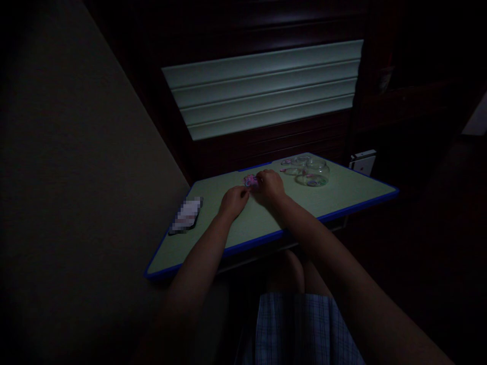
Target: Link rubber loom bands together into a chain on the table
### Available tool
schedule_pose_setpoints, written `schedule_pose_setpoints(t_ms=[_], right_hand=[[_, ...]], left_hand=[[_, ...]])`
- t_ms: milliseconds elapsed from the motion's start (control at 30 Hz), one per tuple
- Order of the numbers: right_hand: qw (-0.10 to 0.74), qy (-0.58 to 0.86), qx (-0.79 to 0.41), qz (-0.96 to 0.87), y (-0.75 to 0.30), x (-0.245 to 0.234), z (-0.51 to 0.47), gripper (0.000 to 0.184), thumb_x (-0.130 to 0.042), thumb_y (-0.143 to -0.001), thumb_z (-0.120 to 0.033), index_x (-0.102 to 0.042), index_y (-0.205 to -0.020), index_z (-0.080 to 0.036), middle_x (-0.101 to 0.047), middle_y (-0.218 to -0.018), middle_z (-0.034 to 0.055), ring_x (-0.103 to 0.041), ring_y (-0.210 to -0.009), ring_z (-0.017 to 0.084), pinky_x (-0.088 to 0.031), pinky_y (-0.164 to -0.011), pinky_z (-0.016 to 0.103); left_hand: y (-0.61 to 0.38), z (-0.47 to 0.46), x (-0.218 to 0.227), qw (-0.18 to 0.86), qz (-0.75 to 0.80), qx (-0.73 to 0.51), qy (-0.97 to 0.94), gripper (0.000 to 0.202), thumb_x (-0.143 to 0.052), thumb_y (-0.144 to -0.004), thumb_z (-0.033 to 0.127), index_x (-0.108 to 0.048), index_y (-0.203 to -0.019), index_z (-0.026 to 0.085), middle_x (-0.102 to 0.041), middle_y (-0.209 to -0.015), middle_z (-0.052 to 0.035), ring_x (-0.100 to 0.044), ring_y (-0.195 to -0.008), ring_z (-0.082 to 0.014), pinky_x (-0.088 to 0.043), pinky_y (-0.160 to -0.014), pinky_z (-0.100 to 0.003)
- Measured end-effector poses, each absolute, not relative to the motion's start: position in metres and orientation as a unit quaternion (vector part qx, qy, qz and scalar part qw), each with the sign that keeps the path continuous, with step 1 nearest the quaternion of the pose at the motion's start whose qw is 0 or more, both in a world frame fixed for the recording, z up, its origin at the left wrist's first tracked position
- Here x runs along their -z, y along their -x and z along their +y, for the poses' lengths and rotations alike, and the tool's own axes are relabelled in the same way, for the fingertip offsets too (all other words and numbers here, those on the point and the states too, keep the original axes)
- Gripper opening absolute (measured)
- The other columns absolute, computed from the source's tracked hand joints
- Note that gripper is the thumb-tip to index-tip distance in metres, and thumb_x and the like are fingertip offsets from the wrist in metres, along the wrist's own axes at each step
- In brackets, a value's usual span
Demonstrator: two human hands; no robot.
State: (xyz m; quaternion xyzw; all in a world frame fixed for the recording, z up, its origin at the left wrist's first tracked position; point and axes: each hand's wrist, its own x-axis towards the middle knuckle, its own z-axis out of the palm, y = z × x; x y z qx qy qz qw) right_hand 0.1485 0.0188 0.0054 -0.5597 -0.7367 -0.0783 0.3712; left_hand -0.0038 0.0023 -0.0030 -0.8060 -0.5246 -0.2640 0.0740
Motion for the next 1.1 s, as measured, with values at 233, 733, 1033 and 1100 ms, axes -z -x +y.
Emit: schedule_pose_setpoints(t_ms=[233, 733, 1033, 1100], right_hand=[[0.51, 0.515, -0.077, -0.684, -0.156, 0.0, 0.029, 0.027, -0.047, -0.073, -0.024, -0.064, -0.091, -0.013, -0.065, -0.086, 0.0077, -0.058, -0.076, 0.015, -0.042, -0.071, 0.026], [0.543, 0.413, -0.326, -0.654, -0.152, 0.002, 0.031, 0.023, -0.061, -0.062, -0.03, -0.064, -0.077, -0.012, -0.064, -0.072, 0.0064, -0.055, -0.059, 0.012, -0.043, -0.055, 0.023], [0.536, 0.376, -0.381, -0.653, -0.151, 0.004, 0.033, 0.027, -0.064, -0.06, -0.034, -0.062, -0.072, -0.01, -0.06, -0.06, 0.0039, -0.048, -0.047, 0.008, -0.038, -0.048, 0.022], [0.531, 0.377, -0.385, -0.654, -0.151, 0.004, 0.032, 0.028, -0.064, -0.059, -0.035, -0.062, -0.072, -0.01, -0.06, -0.06, 0.0041, -0.048, -0.047, 0.008, -0.038, -0.047, 0.021]], left_hand=[[0.004, 0.004, 0.003, 0.043, -0.524, 0.292, 0.799, 0.024, -0.043, -0.08, 0.028, -0.063, -0.088, 0.018, -0.064, -0.087, -0.0074, -0.056, -0.077, -0.0143, -0.039, -0.07, -0.023], [0.003, 0.022, 0.009, -0.131, -0.508, 0.472, 0.709, 0.018, -0.053, -0.071, 0.025, -0.064, -0.077, 0.012, -0.065, -0.075, -0.0043, -0.058, -0.068, -0.0118, -0.044, -0.066, -0.022], [0.001, 0.027, 0.012, -0.213, -0.458, 0.522, 0.687, 0.019, -0.057, -0.068, 0.022, -0.064, -0.08, 0.01, -0.066, -0.079, -0.0069, -0.06, -0.073, -0.0139, -0.047, -0.071, -0.025], [0.001, 0.028, 0.012, -0.224, -0.457, 0.526, 0.682, 0.019, -0.057, -0.068, 0.022, -0.063, -0.08, 0.01, -0.066, -0.079, -0.0067, -0.06, -0.073, -0.014, -0.047, -0.07, -0.026]])
